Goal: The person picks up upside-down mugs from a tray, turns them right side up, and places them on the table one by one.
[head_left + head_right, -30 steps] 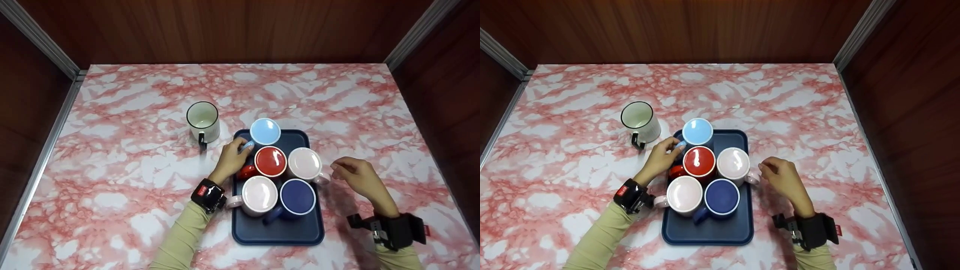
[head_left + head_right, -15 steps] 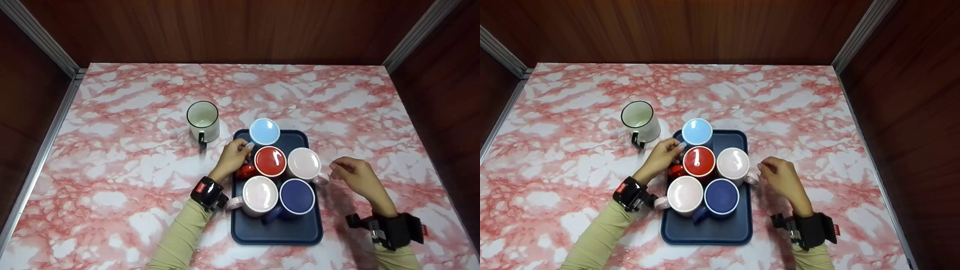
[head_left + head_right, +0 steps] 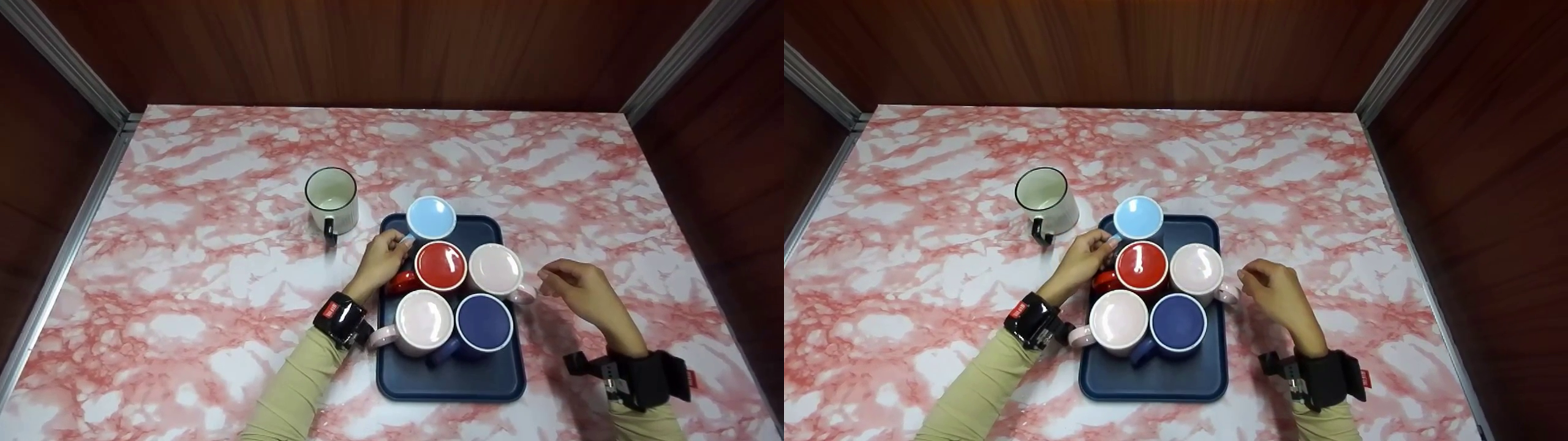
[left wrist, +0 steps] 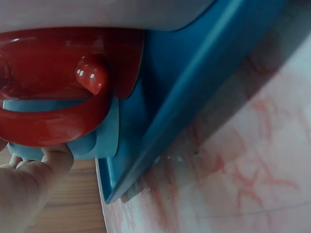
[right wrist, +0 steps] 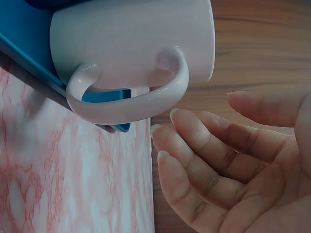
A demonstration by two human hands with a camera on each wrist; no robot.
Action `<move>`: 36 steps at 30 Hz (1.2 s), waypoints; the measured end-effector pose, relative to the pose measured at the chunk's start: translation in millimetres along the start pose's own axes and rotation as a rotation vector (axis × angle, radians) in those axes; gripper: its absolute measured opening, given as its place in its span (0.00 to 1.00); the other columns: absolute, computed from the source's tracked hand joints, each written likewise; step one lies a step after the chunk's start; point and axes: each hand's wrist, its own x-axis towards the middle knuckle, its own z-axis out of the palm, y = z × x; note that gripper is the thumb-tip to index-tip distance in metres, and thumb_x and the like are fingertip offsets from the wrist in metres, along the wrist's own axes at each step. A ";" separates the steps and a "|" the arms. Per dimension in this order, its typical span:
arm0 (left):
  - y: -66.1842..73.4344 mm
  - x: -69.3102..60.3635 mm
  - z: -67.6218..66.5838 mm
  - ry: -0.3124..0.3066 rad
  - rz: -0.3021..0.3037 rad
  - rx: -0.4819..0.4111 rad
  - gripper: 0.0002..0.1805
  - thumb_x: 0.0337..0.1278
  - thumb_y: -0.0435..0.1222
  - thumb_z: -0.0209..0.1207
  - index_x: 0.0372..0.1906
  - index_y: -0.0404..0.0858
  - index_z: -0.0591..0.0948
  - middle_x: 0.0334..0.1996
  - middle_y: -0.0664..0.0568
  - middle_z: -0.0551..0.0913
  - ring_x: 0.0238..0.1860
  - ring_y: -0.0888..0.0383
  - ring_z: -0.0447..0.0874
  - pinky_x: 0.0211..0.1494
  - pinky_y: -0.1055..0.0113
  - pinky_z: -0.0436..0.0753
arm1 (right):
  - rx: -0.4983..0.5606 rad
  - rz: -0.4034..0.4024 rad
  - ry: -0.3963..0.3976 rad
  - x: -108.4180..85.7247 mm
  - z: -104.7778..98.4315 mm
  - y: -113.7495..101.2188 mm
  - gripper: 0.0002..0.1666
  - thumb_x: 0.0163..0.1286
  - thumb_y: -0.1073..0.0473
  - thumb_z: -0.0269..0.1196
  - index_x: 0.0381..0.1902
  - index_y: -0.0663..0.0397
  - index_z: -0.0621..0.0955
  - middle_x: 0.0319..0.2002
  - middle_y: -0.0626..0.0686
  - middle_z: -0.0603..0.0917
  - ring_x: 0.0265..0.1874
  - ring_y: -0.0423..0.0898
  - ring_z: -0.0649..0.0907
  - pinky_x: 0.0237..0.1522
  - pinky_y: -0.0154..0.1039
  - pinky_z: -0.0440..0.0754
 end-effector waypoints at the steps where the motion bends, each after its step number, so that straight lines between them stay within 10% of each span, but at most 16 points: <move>1: -0.4 -0.3 0.2 0.004 0.003 0.001 0.07 0.59 0.32 0.54 0.28 0.32 0.75 0.17 0.57 0.70 0.22 0.63 0.69 0.28 0.72 0.68 | -0.007 -0.003 0.003 -0.1 -0.1 0.0 0.07 0.65 0.66 0.56 0.34 0.66 0.80 0.20 0.56 0.81 0.22 0.44 0.80 0.27 0.30 0.77; 14: -5.3 -1.8 1.0 0.057 0.087 0.009 0.08 0.57 0.31 0.55 0.27 0.30 0.76 0.17 0.57 0.70 0.22 0.64 0.68 0.30 0.70 0.69 | -0.011 0.008 0.001 -1.4 0.9 1.0 0.07 0.66 0.65 0.57 0.34 0.65 0.80 0.20 0.54 0.81 0.22 0.44 0.80 0.26 0.30 0.76; 36: -4.8 -6.5 -1.3 0.100 0.063 -0.144 0.09 0.58 0.29 0.54 0.24 0.28 0.74 0.16 0.57 0.69 0.21 0.65 0.67 0.29 0.74 0.69 | -0.029 0.017 0.018 -1.7 0.7 3.0 0.07 0.65 0.66 0.57 0.32 0.65 0.81 0.20 0.57 0.81 0.21 0.46 0.80 0.26 0.30 0.75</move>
